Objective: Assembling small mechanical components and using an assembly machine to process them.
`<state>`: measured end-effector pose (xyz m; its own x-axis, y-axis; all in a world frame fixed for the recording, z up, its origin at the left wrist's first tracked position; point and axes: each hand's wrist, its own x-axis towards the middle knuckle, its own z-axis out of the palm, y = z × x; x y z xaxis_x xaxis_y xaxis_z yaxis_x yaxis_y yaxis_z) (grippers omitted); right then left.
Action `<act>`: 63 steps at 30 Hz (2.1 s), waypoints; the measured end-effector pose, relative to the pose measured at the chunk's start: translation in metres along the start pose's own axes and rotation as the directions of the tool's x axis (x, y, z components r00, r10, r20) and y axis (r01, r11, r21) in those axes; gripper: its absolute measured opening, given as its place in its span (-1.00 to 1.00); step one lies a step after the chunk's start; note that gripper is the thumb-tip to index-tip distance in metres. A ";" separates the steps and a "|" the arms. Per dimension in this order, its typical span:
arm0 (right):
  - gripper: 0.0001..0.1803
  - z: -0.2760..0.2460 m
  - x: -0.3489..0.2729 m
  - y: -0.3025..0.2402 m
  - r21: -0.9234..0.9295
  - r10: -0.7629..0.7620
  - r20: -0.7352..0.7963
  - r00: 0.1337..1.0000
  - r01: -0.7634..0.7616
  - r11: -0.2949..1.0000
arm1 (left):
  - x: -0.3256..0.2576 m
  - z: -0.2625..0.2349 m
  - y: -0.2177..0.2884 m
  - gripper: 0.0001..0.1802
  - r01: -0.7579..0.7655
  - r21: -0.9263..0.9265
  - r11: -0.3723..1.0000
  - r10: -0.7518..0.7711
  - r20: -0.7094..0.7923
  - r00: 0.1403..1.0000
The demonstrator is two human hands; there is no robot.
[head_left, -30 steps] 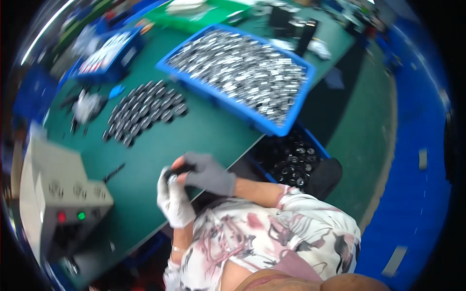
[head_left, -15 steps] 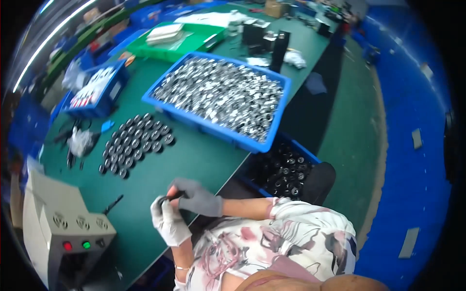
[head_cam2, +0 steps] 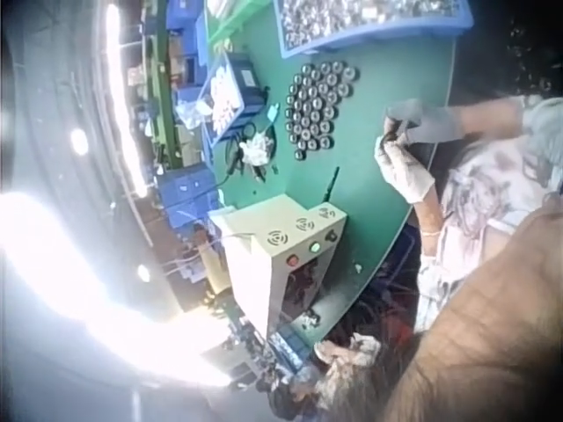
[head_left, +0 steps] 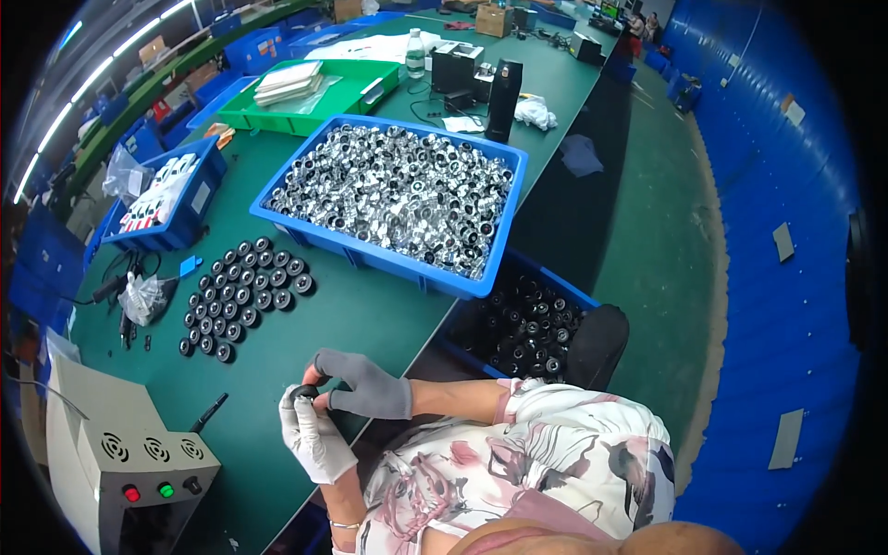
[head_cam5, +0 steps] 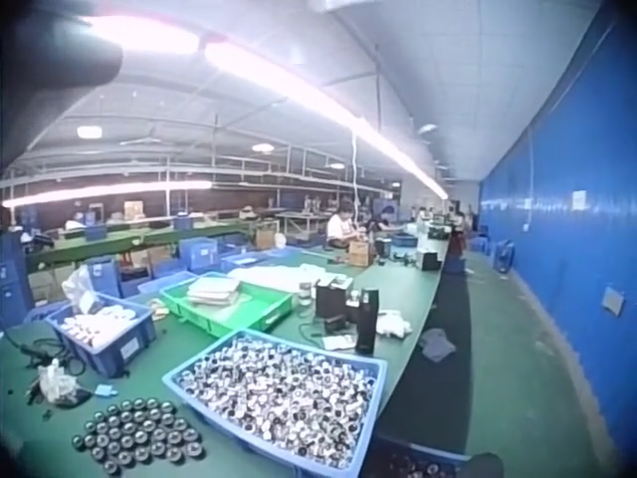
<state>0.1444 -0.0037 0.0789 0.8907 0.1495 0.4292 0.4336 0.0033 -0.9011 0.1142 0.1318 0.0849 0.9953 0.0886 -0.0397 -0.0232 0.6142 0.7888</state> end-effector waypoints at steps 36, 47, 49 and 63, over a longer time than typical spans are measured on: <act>-0.81 0.016 -0.007 -0.004 0.312 0.392 0.104 0.914 -0.404 0.860 | -0.002 -0.017 -0.006 -0.73 -0.003 0.104 0.995 0.012 -0.084 0.996; -0.70 -0.002 0.013 -0.008 -0.177 0.098 0.225 0.969 -0.058 0.983 | -0.002 -0.031 0.000 -0.72 -0.098 0.538 0.837 0.102 0.023 0.994; -0.73 0.001 0.012 -0.006 -0.096 0.143 0.189 0.972 -0.126 0.987 | -0.002 -0.031 -0.001 -0.71 -0.071 0.345 0.936 0.079 -0.008 0.997; -0.66 0.026 -0.019 0.009 -0.246 -0.146 -0.032 0.989 0.134 0.960 | -0.001 -0.037 -0.001 -0.76 -0.033 0.410 0.912 0.065 -0.064 0.996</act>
<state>0.1281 0.0192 0.0614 0.8218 0.1156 0.5579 0.5689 -0.2202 -0.7924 0.1098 0.1607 0.0615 0.9836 0.1786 -0.0272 -0.0159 0.2356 0.9717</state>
